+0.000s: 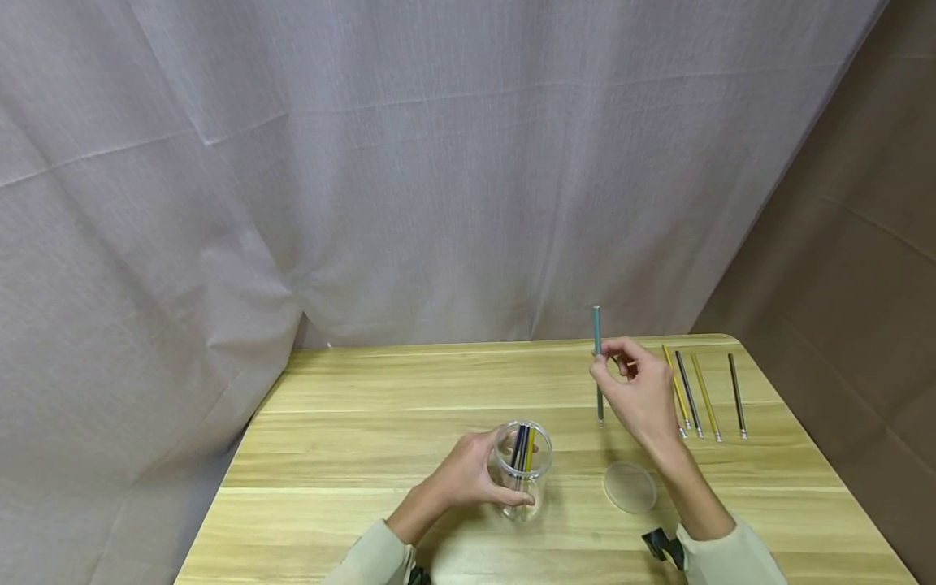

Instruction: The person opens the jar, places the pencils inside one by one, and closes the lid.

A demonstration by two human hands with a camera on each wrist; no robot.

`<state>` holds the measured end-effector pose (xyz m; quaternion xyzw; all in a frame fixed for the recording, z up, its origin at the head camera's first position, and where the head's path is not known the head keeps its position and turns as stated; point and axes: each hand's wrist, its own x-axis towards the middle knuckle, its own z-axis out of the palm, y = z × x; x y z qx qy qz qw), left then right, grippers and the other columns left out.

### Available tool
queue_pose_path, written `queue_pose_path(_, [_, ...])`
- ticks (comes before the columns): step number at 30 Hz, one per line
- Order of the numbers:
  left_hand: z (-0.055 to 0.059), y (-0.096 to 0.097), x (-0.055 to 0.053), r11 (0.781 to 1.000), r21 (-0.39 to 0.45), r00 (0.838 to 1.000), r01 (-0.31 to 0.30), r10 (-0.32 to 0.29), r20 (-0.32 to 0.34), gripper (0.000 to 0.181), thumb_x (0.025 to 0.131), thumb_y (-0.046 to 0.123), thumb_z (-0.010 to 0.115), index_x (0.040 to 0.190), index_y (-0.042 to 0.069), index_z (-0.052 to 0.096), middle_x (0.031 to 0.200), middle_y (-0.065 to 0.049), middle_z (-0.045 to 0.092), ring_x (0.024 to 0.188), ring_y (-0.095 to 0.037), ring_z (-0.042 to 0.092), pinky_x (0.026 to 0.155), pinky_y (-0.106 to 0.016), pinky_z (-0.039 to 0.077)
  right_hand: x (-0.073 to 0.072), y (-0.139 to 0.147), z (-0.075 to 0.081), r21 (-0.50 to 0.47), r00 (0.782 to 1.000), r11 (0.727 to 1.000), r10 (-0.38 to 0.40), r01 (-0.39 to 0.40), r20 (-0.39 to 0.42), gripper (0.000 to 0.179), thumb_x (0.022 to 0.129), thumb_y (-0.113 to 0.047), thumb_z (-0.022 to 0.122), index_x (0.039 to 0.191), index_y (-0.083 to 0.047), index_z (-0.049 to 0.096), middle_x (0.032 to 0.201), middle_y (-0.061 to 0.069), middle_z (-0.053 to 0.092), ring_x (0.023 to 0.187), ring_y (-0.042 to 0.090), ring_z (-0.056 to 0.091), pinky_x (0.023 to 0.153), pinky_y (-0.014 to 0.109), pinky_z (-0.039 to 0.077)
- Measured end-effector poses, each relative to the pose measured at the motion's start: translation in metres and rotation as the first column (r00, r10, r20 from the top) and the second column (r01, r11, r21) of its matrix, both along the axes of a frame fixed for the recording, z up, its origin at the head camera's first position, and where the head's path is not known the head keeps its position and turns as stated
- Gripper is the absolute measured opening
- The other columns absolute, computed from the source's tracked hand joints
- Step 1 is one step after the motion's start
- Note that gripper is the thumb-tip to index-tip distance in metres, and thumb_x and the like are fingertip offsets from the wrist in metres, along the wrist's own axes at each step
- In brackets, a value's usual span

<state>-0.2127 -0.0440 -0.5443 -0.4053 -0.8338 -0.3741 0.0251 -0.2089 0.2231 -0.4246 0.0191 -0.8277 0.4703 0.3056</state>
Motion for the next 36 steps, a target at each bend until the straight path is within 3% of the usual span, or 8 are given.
queue_pose_path(4, [0.000, 0.000, 0.000, 1.000, 0.006, 1.000, 0.005, -0.005, -0.002, 0.089, 0.070, 0.047, 0.099, 0.144, 0.015, 0.059, 0.110, 0.004, 0.077, 0.102, -0.006, 0.070, 0.096, -0.025, 0.055, 0.005, -0.003, 0.007, -0.022, 1.000, 1.000, 0.012, -0.012, -0.010, 0.008, 0.088, 0.000, 0.072, 0.091, -0.007, 0.076, 0.073, 0.005, 0.056, 0.065, 0.019, 0.047, 0.053, 0.018, 0.033])
queue_pose_path(13, [-0.001, 0.000, 0.000, 1.000, 0.016, 1.000, 0.012, -0.012, -0.003, 0.087, 0.070, 0.046, 0.099, 0.142, 0.016, 0.060, 0.110, 0.005, 0.076, 0.101, -0.006, 0.069, 0.096, -0.024, 0.055, 0.019, -0.010, 0.023, -0.050, 0.996, 0.997, 0.058, -0.061, -0.064, 0.007, 0.091, 0.000, 0.075, 0.093, -0.006, 0.076, 0.074, 0.002, 0.054, 0.067, 0.012, 0.046, 0.060, 0.020, 0.035])
queue_pose_path(27, [0.000, -0.002, 0.001, 1.000, 0.011, 1.000, 0.004, -0.004, -0.005, 0.089, 0.070, 0.047, 0.099, 0.143, 0.015, 0.059, 0.110, 0.005, 0.076, 0.101, -0.005, 0.069, 0.095, -0.024, 0.056, 0.039, -0.024, 0.046, -0.101, 0.981, 0.981, 0.154, -0.165, -0.115, 0.011, 0.093, 0.003, 0.074, 0.098, -0.006, 0.078, 0.076, 0.002, 0.058, 0.071, 0.014, 0.052, 0.063, 0.021, 0.040])
queue_pose_path(36, [-0.001, -0.002, 0.000, 1.000, 0.023, 1.000, 0.010, -0.011, 0.015, 0.090, 0.070, 0.045, 0.099, 0.145, 0.015, 0.058, 0.111, 0.004, 0.076, 0.102, -0.006, 0.069, 0.094, -0.022, 0.055, 0.042, -0.039, 0.045, -0.097, 0.966, 0.967, 0.222, -0.235, -0.131, 0.014, 0.092, 0.007, 0.074, 0.096, -0.006, 0.077, 0.077, 0.000, 0.063, 0.073, 0.015, 0.050, 0.066, 0.025, 0.041])
